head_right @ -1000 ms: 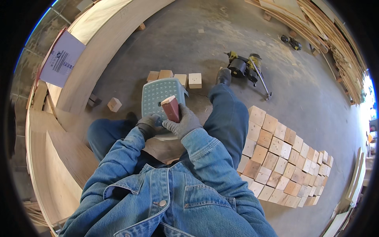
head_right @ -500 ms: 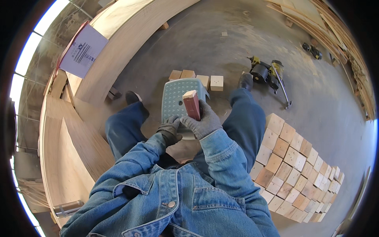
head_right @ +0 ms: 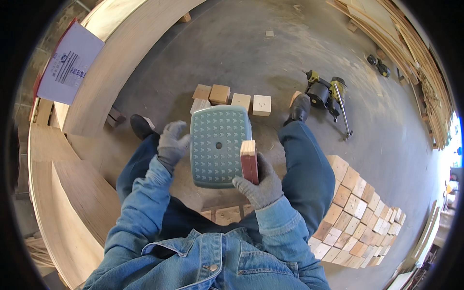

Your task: The person sits on a small stool and sands small wooden blocks using a sanding block. They hold each block in one hand and rub the sanding block over its surfaces, then place the finished block on a growing pile on the floor.

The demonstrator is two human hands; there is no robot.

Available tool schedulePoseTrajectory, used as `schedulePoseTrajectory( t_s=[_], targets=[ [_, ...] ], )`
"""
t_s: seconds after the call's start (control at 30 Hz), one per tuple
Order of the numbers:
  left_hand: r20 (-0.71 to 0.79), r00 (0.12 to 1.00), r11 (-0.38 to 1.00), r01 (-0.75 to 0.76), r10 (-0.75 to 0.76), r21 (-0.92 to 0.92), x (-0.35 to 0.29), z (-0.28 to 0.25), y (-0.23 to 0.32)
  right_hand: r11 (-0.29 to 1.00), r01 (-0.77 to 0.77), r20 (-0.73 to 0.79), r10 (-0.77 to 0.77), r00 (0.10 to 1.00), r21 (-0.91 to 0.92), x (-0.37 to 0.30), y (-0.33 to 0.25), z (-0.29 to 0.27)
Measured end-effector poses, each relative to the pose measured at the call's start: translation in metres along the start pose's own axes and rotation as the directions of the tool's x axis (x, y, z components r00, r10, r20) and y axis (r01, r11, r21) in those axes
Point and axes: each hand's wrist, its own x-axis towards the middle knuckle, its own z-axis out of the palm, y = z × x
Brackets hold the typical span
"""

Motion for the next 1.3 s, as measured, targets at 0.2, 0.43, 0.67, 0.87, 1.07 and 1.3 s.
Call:
schedulePoseTrajectory(
  t_s=[0.2, 0.43, 0.67, 0.87, 1.07, 1.3],
  targets=[
    [0.056, 0.956, 0.956, 0.284, -0.288, 0.068, 0.093, 0.009, -0.082, 0.981, -0.180, 0.037, 0.177, 0.983, 0.078, 0.017, -0.002, 0.018],
    [0.227, 0.872, 0.888, 0.369, -0.433, 0.275, 0.137, 0.084, -0.138, 0.897, -0.427, -0.030, 0.433, 0.901, 0.111, 0.036, -0.008, 0.013],
    [0.345, 0.775, 0.848, 0.469, -0.529, 0.247, 0.173, 0.148, -0.145, 0.767, -0.640, -0.071, 0.642, 0.764, 0.041, 0.056, -0.005, 0.008],
    [0.338, 0.777, 0.847, 0.475, -0.531, 0.237, 0.179, 0.175, -0.155, 0.799, -0.586, -0.067, 0.597, 0.799, 0.135, 0.058, 0.005, 0.009],
    [0.302, 0.786, 0.841, 0.492, -0.540, 0.225, 0.154, 0.110, -0.157, 0.849, -0.492, -0.050, 0.510, 0.859, 0.193, 0.038, -0.004, 0.010],
    [0.077, 0.919, 0.895, 0.394, -0.387, -0.207, 0.088, -0.010, -0.132, 0.957, -0.235, -0.010, 0.240, 0.971, 0.170, 0.013, 0.013, 0.009]
  ],
)
